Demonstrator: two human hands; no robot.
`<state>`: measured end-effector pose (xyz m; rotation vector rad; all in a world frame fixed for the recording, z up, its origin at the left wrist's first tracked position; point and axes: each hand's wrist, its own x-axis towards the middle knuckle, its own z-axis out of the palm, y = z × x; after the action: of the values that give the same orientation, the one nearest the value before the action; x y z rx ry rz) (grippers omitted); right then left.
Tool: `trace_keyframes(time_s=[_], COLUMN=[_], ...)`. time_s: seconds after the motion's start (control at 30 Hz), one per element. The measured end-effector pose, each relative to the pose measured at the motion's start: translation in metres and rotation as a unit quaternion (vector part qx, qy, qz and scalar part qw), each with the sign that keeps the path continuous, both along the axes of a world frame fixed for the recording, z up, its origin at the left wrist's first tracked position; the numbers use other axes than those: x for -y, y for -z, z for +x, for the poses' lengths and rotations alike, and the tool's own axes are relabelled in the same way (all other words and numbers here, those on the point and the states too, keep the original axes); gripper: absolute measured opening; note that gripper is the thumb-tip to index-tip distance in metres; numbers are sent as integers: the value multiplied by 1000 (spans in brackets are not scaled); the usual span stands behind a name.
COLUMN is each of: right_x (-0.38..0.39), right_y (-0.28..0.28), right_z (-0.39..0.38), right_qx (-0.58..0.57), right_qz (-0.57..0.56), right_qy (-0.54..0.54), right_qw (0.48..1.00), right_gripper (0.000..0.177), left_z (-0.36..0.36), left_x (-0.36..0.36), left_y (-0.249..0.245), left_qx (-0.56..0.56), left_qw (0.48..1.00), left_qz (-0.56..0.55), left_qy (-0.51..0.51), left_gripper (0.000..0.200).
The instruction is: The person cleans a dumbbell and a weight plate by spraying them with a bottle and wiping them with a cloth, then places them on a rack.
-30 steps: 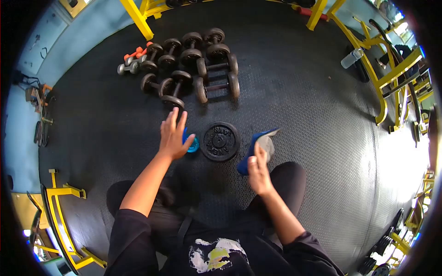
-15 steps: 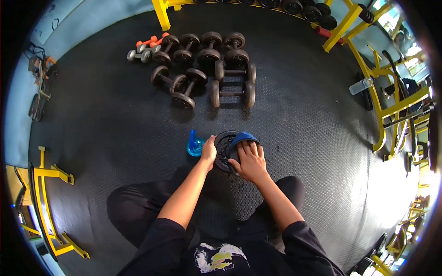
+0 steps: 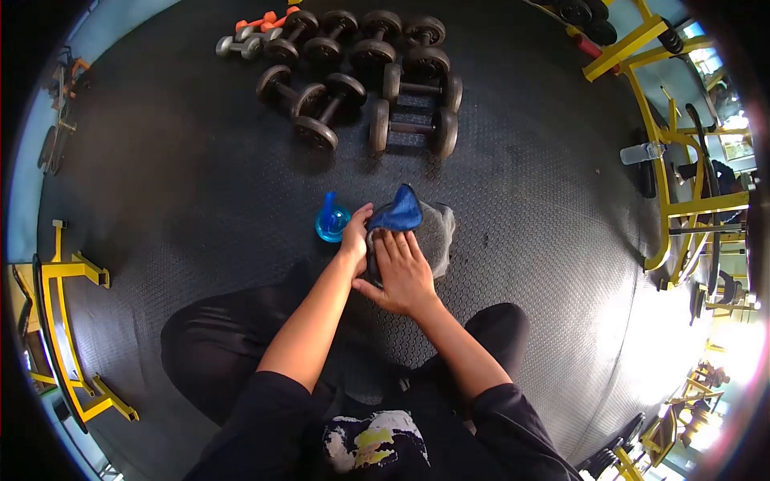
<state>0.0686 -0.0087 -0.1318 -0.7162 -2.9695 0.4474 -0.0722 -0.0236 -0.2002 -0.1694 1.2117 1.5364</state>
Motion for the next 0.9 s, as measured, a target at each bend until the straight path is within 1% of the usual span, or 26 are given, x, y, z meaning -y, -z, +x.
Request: trace_keyframes(time_s=[0.03, 0.07, 0.1, 0.17, 0.2, 0.23, 0.3, 0.37, 0.4, 0.5, 0.53, 0.57, 0.6, 0.63, 0.67, 0.73, 0.77, 0.8, 0.83, 0.87, 0.9], right_x=[4, 10, 12, 13, 13, 9, -4, -23, -31, -46, -54, -61, -66, -73, -81, -95, -98, -101, -103, -104, -104], right_y=[-2, -7, -9, -14, -15, -15, -10, -3, 1, -6, -4, 1, 8, 11, 8, 9, 4, -3, -5, -7, -8], right_z=[2, 8, 15, 33, 45, 57, 80, 90, 90, 85, 83, 78, 67, 55, 42, 16, 2, -14, -28, -39, -52], right_qx=[-1, -1, 0, 19, -7, -6, 6, -75, -98, -90, -69, -61, -42, -25, 18, 6, -3, 38, 36, 47, 56], right_qz=[-18, -5, -4, -40, -17, -15, -49, -39, -2, 18, 23, 24, -57, -135, -123, -123, -126, -109, -107, -98, -88], right_qy=[-14, -11, -12, -39, -38, -41, -7, 15, -7, -32, -43, -51, 12, 77, 73, 72, 79, 73, 64, 18, -27], right_qw=[1000, 1000, 1000, 998, 999, 999, 999, 996, 995, 995, 996, 997, 997, 987, 990, 990, 989, 991, 992, 994, 994], right_gripper=[95, 88, 88, 80, 62, 62, 42, 23, 20, 19, 23, 23, 28, 32, 36, 37, 37, 39, 39, 37, 37], left_z=[-1, -2, -2, -3, -5, -5, -3, 0, 1, 0, 3, 6, 6, 4, 3, 7, 9, 12, 12, 10, 6], left_x=[-2, -1, -1, -1, -1, -1, -1, -1, -1, 1, 1, 1, 2, 2, 2, 0, 1, 1, 1, -1, 0], left_y=[-7, -6, -4, 17, 45, 50, 54, 38, 30, 41, 47, 44, 40, 34, 29, 17, 10, 1, -7, 4, 15], left_qx=[49, 62, 63, 28, 14, 16, -61, -74, -86, -99, -98, -90, -46, -6, -6, -12, -12, -117, -222, -361, -366], left_qw=[999, 998, 998, 999, 1000, 1000, 998, 997, 996, 995, 995, 996, 999, 1000, 1000, 995, 994, 986, 966, 920, 917], left_qz=[-13, -8, -7, 13, 18, 20, -14, -25, -31, -23, -14, -13, -2, 9, 11, 5, 3, -21, -44, -81, -80], left_qy=[-3, -6, -6, -11, -10, -12, 7, 0, 3, 3, -1, -10, -15, -19, -26, -102, -110, -118, -126, -129, -136], left_gripper=[46, 46, 46, 46, 48, 48, 49, 50, 49, 50, 50, 50, 50, 50, 50, 48, 48, 48, 48, 46, 46])
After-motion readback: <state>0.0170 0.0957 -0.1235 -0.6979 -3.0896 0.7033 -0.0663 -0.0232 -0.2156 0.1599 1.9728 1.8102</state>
